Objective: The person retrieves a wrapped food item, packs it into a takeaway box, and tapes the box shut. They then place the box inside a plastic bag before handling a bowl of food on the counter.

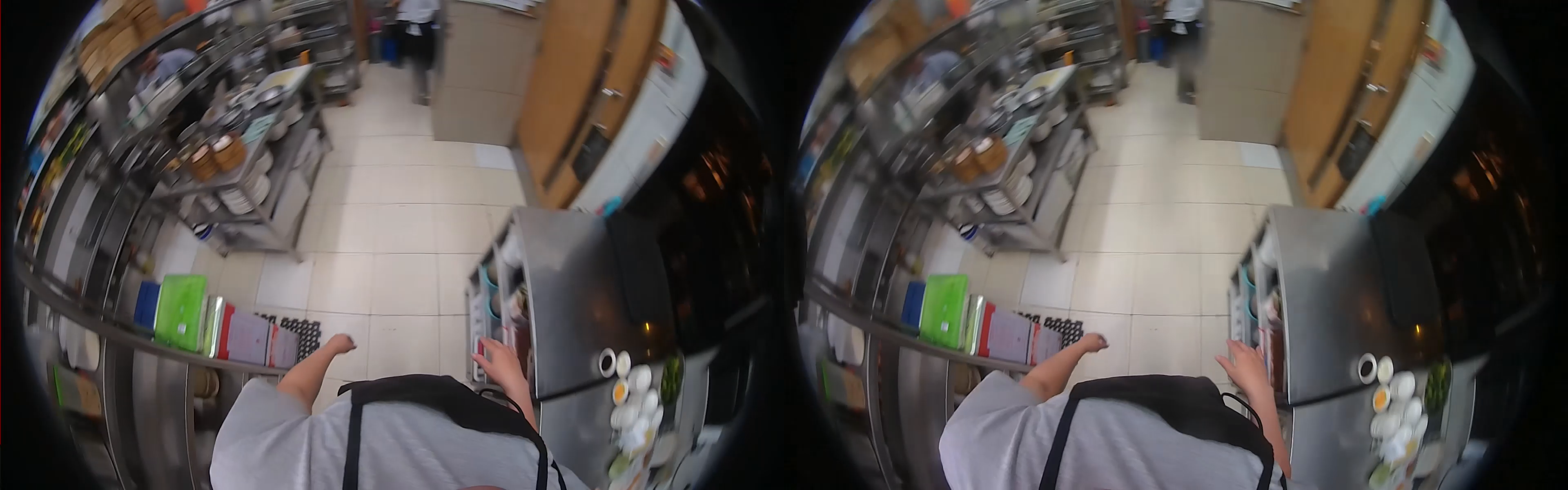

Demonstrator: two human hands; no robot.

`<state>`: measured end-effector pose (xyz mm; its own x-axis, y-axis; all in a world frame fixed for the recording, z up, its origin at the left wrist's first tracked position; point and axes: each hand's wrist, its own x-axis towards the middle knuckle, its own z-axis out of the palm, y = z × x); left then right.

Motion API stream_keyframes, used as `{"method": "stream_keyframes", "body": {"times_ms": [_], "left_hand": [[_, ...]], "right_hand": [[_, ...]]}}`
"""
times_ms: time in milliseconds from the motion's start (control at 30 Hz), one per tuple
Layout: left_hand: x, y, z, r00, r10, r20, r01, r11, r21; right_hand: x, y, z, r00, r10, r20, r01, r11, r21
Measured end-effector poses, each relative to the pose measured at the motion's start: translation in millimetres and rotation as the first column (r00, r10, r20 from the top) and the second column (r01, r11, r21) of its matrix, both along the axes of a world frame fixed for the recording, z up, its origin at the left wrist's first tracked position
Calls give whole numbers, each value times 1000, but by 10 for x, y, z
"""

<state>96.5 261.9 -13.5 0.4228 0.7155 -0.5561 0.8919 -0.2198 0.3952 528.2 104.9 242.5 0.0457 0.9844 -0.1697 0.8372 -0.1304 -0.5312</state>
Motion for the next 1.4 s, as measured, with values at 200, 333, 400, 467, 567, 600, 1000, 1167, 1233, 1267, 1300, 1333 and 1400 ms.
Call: {"method": "stream_keyframes", "body": {"times_ms": [200, 333, 400, 467, 567, 600, 1000, 1167, 1233, 1267, 1300, 1333, 1400], "left_hand": [[419, 1037, 205, 936, 337, 106, -332, 941, -56], [598, 1459, 130, 950, 300, 86, -304, 952, 38], [593, 1536, 193, 962, 274, -8, -274, 962, -9], [520, 1655, 241, 927, 374, -14, -374, 927, -11], [260, 1743, 142, 842, 540, -5, -539, 841, 35], [146, 1743, 86, 791, 611, 10, -610, 789, 74], [-874, 2491, -401, 720, 638, -273, -689, 703, -177], [-1525, 4286, -389, 782, 513, -353, -545, 838, 11], [-1520, 5110, 39, 754, 618, -222, -623, 780, 53], [-1561, 5463, -38, 765, 635, -107, -619, 771, 152], [-1497, 5790, 114, 707, 707, -2, -699, 700, 151], [-1370, 6075, 400, 677, 731, 82, -733, 661, 160], [-1188, 6486, 572, 636, 755, 163, -772, 615, 163]], "right_hand": [[396, 1087, -203, 994, 49, -93, -49, 999, 4], [842, 2080, -168, 998, 54, -32, -55, 997, -45], [999, 2647, -183, 993, 105, 49, -108, 992, 69], [1023, 3293, -181, 984, 177, 36, -180, 976, 119], [773, 4292, 18, 920, 378, 107, -388, 918, 89], [610, 4590, 105, 911, 399, 105, -407, 910, 82], [-1202, 6821, 215, 630, 775, -52, -761, 629, 156], [-1237, 7690, 57, 756, 654, 27, -653, 751, 99], [-1242, 7984, 8, 784, 620, -28, -617, 784, 64], [-1248, 8145, -13, 815, 575, -69, -573, 818, 44], [-1257, 8306, -34, 836, 546, -58, -547, 837, -5], [-1246, 8489, -103, 832, 551, -64, -553, 833, -10], [-1204, 8869, -235, 860, 510, 10, -506, 855, -114]]}}
